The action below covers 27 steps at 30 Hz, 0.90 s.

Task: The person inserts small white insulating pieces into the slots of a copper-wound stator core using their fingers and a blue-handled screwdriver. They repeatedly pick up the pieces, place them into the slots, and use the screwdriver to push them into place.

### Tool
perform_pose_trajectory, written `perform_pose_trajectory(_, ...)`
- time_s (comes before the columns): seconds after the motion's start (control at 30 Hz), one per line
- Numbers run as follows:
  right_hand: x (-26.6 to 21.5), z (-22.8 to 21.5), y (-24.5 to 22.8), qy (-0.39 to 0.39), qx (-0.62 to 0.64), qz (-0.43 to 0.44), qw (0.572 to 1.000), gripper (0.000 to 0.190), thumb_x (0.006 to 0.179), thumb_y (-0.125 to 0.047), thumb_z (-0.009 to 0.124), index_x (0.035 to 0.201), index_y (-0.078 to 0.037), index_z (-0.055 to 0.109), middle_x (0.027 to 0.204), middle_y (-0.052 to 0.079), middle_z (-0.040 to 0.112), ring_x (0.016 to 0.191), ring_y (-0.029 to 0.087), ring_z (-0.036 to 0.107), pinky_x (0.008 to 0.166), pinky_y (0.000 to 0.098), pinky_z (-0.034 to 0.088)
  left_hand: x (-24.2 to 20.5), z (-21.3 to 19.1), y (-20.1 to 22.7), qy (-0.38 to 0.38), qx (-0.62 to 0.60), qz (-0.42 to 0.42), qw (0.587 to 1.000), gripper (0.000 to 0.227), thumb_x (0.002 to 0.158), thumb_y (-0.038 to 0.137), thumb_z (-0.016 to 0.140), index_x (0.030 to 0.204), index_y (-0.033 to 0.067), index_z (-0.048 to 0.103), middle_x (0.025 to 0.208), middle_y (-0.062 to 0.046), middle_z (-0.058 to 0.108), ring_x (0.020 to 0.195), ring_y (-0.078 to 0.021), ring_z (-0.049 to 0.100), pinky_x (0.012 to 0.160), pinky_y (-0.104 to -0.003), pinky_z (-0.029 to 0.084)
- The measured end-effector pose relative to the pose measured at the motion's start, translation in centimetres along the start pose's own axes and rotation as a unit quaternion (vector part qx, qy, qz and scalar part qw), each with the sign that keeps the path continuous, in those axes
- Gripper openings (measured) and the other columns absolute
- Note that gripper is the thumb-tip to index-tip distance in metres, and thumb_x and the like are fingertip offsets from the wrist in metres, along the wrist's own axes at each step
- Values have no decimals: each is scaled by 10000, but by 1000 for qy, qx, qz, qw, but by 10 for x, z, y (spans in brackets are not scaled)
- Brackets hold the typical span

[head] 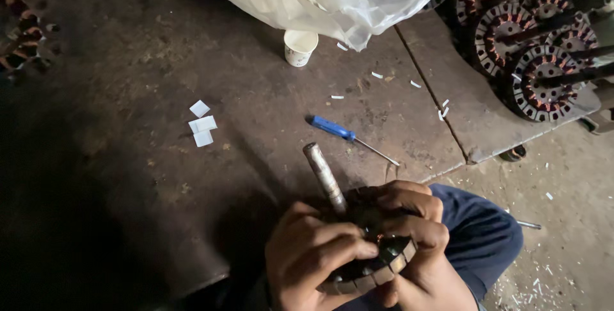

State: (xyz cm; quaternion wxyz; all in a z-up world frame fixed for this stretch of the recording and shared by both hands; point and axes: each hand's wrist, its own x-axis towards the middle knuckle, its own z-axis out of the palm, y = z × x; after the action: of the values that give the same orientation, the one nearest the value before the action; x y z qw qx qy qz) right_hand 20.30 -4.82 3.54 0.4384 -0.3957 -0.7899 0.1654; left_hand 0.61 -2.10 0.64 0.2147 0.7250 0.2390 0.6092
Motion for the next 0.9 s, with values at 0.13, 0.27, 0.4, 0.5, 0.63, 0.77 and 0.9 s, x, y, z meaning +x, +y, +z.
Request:
perform_pose_trajectory(0.13,-6,-6,2,-21,16,18,999,574,977,-568,654,1277,-147,403,1284,146,483,1300,339,528,1144,545,445,3,1,1,10,5,29,1000,396,898,375,876,1143,139,674,1079,12,714,878,-143,707,839,-357,531)
perform_pose_trajectory(0.27,-15,-1,3,14,56,31,998,452,1037,-460,649,1253,-144,409,1303,175,478,1304,369,515,1153,573,431,0,7,5,27,47,54,997,380,935,378,854,1162,135,669,1092,21,714,891,-137,709,824,-364,511)
perform_pose_trajectory(0.4,-16,1,2,29,106,41,993,421,1017,-340,681,1283,-134,428,1336,182,458,1375,401,466,1211,609,403,-1,14,16,49,90,23,994,404,904,425,807,1163,150,663,1059,38,717,849,-137,666,795,-376,492)
perform_pose_trajectory(0.5,-9,-4,15,-17,126,-22,992,568,958,-514,633,1297,-139,374,1315,151,434,1313,357,505,1126,573,436,3,27,20,113,92,0,989,373,932,392,815,1176,137,692,1010,38,727,810,-130,674,737,-353,478)
perform_pose_trajectory(0.63,-15,-11,29,-25,165,41,985,706,908,-590,760,1329,-168,381,1339,168,432,1330,387,482,1170,625,411,3,34,24,105,100,-42,989,339,979,407,754,1200,151,734,996,-2,725,815,-155,667,730,-342,462)
perform_pose_trajectory(0.77,-25,-10,37,-16,179,39,983,814,828,-727,724,1349,-195,395,1381,167,431,1285,357,463,1125,602,398,6,37,20,152,76,-20,985,317,1017,432,696,1170,157,730,971,6,720,791,-161,665,700,-332,477)
perform_pose_trajectory(0.9,-29,-10,39,-14,172,45,984,826,839,-746,704,1376,-201,394,1393,156,432,1325,357,450,1128,587,392,5,36,18,118,96,0,988,332,1016,503,671,1197,228,713,1030,28,700,809,-145,637,713,-332,470)
